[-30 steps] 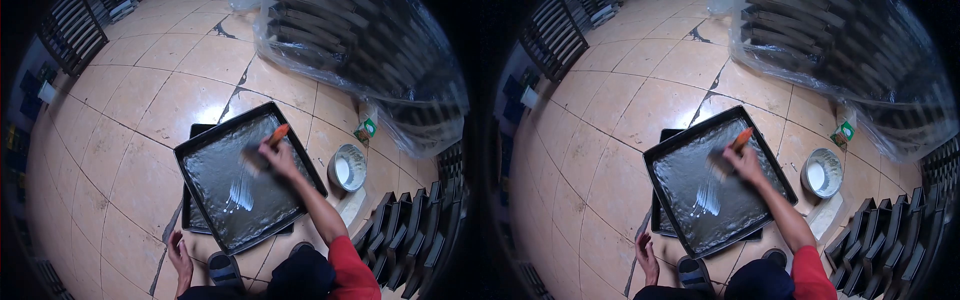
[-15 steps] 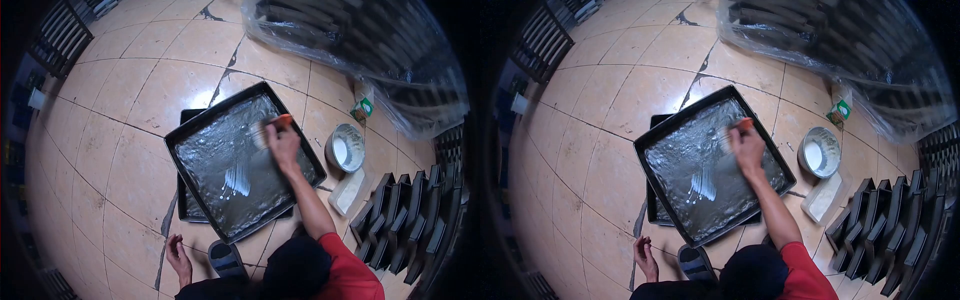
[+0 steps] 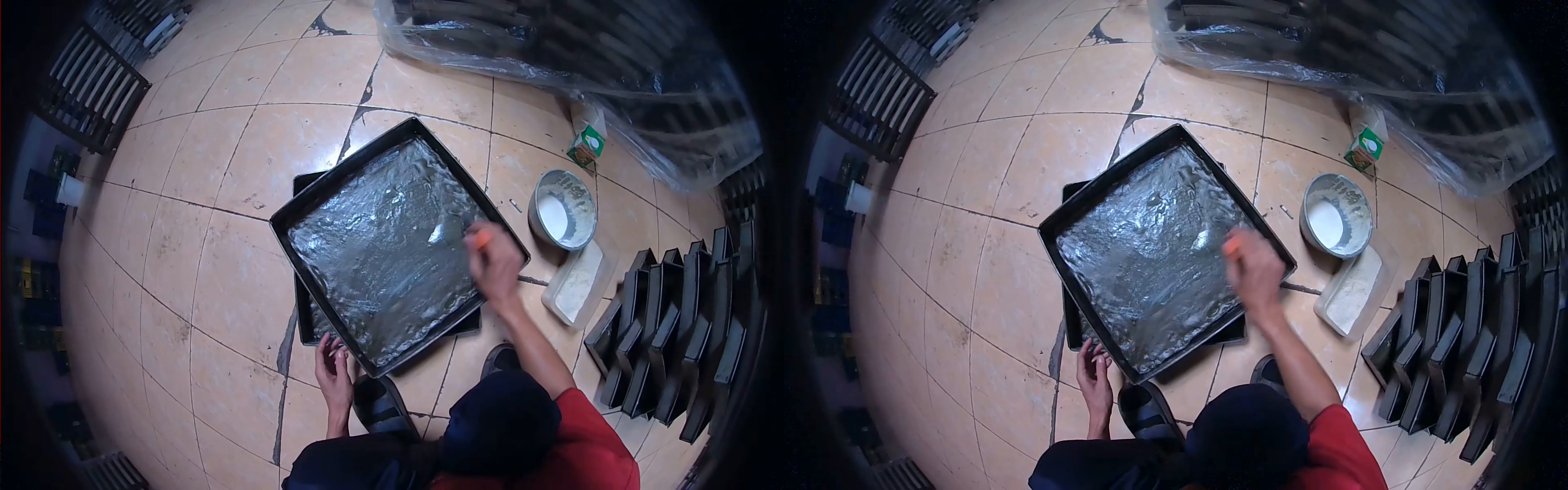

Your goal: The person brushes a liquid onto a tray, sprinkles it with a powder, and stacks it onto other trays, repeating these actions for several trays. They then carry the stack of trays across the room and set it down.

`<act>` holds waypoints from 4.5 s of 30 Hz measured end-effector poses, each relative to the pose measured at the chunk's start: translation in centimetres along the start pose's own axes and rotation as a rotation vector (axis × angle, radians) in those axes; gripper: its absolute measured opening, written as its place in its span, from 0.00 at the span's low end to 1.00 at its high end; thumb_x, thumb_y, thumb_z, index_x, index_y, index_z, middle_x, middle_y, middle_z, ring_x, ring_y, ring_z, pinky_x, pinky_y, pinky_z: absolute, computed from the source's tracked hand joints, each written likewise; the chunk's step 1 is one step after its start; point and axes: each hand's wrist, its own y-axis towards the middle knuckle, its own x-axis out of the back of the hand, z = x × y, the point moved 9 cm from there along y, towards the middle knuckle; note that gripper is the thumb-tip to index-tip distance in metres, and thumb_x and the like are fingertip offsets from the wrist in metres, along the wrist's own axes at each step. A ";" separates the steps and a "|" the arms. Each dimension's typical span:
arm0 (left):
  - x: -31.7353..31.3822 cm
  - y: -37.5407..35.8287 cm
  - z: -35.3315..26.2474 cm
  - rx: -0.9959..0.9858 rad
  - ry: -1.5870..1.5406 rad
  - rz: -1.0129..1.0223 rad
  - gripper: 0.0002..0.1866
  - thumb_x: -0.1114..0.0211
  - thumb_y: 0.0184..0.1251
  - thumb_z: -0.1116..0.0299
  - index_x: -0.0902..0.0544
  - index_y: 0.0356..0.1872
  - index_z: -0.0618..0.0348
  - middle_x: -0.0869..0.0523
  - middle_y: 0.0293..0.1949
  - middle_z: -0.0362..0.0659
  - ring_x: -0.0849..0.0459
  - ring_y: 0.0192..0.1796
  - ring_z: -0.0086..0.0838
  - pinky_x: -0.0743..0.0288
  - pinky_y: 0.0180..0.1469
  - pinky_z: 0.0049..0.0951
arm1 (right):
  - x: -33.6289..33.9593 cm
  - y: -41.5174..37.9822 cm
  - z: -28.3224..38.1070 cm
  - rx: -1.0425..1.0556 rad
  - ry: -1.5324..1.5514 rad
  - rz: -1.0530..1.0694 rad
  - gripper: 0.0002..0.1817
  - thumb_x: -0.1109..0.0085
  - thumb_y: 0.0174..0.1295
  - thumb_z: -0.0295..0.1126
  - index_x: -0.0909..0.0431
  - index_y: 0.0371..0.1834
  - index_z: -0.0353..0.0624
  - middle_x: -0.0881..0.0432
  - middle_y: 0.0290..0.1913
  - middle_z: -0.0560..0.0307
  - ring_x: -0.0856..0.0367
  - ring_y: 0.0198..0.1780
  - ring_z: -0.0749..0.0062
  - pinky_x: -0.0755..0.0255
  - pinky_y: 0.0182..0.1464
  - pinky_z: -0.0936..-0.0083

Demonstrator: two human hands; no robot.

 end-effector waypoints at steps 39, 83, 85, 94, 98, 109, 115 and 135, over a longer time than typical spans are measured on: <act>-0.5 2.1 2.0 0.074 0.082 0.035 0.27 0.34 0.73 0.70 0.30 0.70 0.59 0.20 0.52 0.45 0.18 0.47 0.25 0.20 0.45 0.24 | -14.3 -0.5 14.9 0.434 0.422 0.323 0.17 0.34 0.55 0.28 0.16 0.50 0.52 0.12 0.47 0.50 0.11 0.41 0.51 0.18 0.41 0.59; -0.4 1.8 1.7 0.029 0.073 0.026 0.24 0.35 0.75 0.68 0.28 0.69 0.54 0.18 0.54 0.43 0.18 0.51 0.25 0.18 0.43 0.25 | -0.5 1.2 -0.8 -0.067 0.276 -0.021 0.13 0.32 0.62 0.39 0.14 0.44 0.44 0.12 0.36 0.48 0.12 0.40 0.50 0.21 0.46 0.62; -0.5 1.4 1.2 0.055 0.037 0.016 0.25 0.35 0.75 0.69 0.28 0.69 0.56 0.19 0.56 0.47 0.18 0.55 0.29 0.18 0.49 0.28 | -0.6 1.4 -2.9 -0.097 0.173 -0.040 0.13 0.31 0.61 0.39 0.13 0.44 0.44 0.12 0.36 0.49 0.11 0.38 0.53 0.21 0.45 0.64; -6.5 1.6 -11.6 -0.525 0.467 0.053 0.17 0.41 0.71 0.78 0.20 0.59 0.65 0.16 0.55 0.54 0.17 0.58 0.42 0.27 0.63 0.36 | 9.6 5.3 0.6 -0.018 0.087 -0.078 0.11 0.39 0.66 0.28 0.22 0.49 0.37 0.18 0.41 0.47 0.17 0.43 0.48 0.22 0.46 0.63; -18.7 3.4 -11.9 -0.693 0.636 0.569 0.22 0.43 0.73 0.75 0.26 0.66 0.64 0.23 0.65 0.58 0.24 0.68 0.51 0.32 0.71 0.46 | -0.7 4.4 -3.2 0.072 -0.518 0.256 0.11 0.42 0.63 0.28 0.17 0.46 0.36 0.20 0.37 0.45 0.14 0.39 0.47 0.18 0.41 0.60; -31.2 4.9 -5.7 -0.934 1.020 0.674 0.34 0.49 0.78 0.62 0.45 0.77 0.72 0.46 0.80 0.61 0.44 0.81 0.52 0.51 0.81 0.51 | -6.7 4.8 -6.5 0.128 -0.906 0.240 0.08 0.42 0.64 0.31 0.13 0.33 0.43 0.16 0.34 0.53 0.11 0.35 0.64 0.18 0.34 0.72; -31.1 5.5 -5.5 -0.950 1.028 0.581 0.35 0.49 0.78 0.58 0.44 0.77 0.73 0.46 0.80 0.61 0.44 0.81 0.50 0.52 0.81 0.49 | -6.7 5.5 -6.9 0.082 -0.876 0.191 0.07 0.41 0.64 0.31 0.14 0.34 0.44 0.14 0.32 0.53 0.10 0.35 0.63 0.18 0.34 0.72; -31.0 5.6 -4.9 -0.920 0.995 0.600 0.36 0.47 0.78 0.58 0.45 0.78 0.70 0.46 0.80 0.60 0.45 0.81 0.51 0.52 0.81 0.49 | -3.0 7.1 -7.9 -0.233 -0.309 0.280 0.19 0.37 0.60 0.33 0.29 0.48 0.32 0.16 0.36 0.26 0.15 0.42 0.28 0.22 0.46 0.41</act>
